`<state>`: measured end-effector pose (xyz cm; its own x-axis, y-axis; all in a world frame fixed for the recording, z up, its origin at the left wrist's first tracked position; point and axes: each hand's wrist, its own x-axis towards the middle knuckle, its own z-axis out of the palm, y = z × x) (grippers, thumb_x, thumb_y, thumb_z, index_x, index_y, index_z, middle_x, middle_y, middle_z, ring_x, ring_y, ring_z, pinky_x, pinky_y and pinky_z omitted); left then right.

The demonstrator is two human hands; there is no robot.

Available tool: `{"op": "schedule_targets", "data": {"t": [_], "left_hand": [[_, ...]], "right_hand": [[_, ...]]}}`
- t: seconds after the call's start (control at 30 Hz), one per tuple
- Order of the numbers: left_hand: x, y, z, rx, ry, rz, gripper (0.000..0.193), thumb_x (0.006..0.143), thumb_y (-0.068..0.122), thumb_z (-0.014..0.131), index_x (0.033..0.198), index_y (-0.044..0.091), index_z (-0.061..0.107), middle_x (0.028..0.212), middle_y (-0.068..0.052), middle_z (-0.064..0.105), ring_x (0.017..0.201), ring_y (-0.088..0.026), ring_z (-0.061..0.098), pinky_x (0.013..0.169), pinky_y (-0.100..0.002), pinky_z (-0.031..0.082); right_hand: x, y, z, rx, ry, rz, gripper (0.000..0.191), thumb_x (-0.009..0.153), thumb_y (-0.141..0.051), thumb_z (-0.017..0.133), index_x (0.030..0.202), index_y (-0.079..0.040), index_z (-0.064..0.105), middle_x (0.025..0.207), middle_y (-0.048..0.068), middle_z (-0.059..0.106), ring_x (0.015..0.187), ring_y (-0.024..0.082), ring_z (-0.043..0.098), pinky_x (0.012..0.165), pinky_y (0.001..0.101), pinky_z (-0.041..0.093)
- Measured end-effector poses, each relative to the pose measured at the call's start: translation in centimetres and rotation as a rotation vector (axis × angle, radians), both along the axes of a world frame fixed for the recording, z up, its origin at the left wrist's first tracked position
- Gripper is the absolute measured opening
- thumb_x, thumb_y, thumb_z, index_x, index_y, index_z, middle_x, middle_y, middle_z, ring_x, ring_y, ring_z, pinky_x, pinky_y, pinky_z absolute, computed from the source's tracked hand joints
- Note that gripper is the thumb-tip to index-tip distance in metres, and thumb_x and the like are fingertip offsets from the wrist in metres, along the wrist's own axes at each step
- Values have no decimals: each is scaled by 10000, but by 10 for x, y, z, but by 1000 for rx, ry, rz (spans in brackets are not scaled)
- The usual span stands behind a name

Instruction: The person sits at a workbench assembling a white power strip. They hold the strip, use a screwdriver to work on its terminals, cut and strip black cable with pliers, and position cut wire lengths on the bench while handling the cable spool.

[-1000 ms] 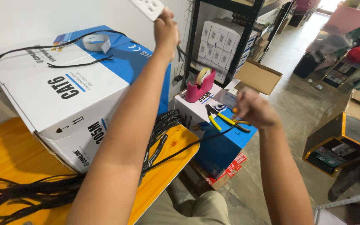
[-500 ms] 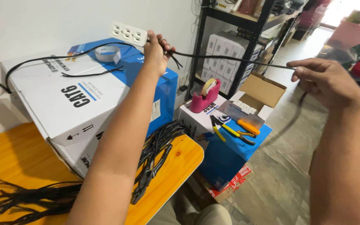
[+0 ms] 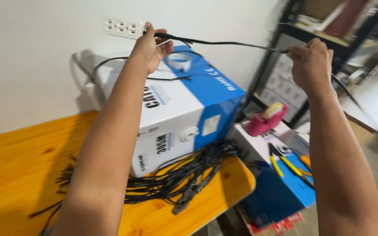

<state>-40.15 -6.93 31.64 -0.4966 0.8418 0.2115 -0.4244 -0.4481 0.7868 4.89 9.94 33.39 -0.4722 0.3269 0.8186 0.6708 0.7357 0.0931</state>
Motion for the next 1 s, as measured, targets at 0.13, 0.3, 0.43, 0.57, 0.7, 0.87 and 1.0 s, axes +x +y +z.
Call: {"op": "schedule_targets", "data": {"t": [0.13,0.3,0.43,0.57,0.7,0.87,1.0], "left_hand": [[-60,-52,-7,9,15,58,587,1064,476,356,1087,-50,616,939,-174,648,867,-271,696,846,-400,658],[-115,-104,-20,19,-40,224,590,1078,460,329,1065,-63,602,921,-174,645,862,-278,715,862,-404,635],[-144,-129,-38,-53,-125,320,591,1075,464,320,1025,-49,609,882,-152,659,828,-269,717,835,-407,626],[-159,-137,-61,-339,-52,366,498,1064,435,320,912,62,613,735,-37,634,634,-156,594,556,-320,533],[-157,-141,-82,-597,14,390,392,1073,354,359,822,126,555,630,31,533,509,-76,419,447,-254,357],[-143,-156,-92,-884,111,333,493,1082,396,331,778,99,580,583,48,468,451,-53,283,422,-232,277],[-134,-163,-90,-1008,151,296,538,1072,456,338,759,85,568,569,35,466,438,-63,276,415,-240,258]], "right_hand": [[-86,24,2,38,4,123,185,1061,-113,675,1140,-214,807,962,73,527,1071,293,521,962,506,345],[-190,41,-4,199,19,248,359,1023,22,588,1217,-205,787,1006,64,529,1078,269,507,1017,456,294],[-254,45,-6,303,64,186,329,951,45,593,1112,-178,774,1007,34,550,1083,259,527,1026,439,375],[-296,40,-18,154,129,230,275,954,49,599,1084,-117,775,1089,105,579,1042,322,597,844,453,498],[-319,30,-48,-227,150,264,193,1032,-62,611,1103,-89,789,1063,209,630,975,417,642,846,488,518],[-318,34,-57,-552,-93,248,229,1014,-105,613,1189,-97,760,1150,205,681,1055,388,655,925,460,526],[-319,33,-59,-444,-207,284,282,1021,-65,595,1253,-97,752,1209,200,701,1142,397,625,999,466,497]]}}
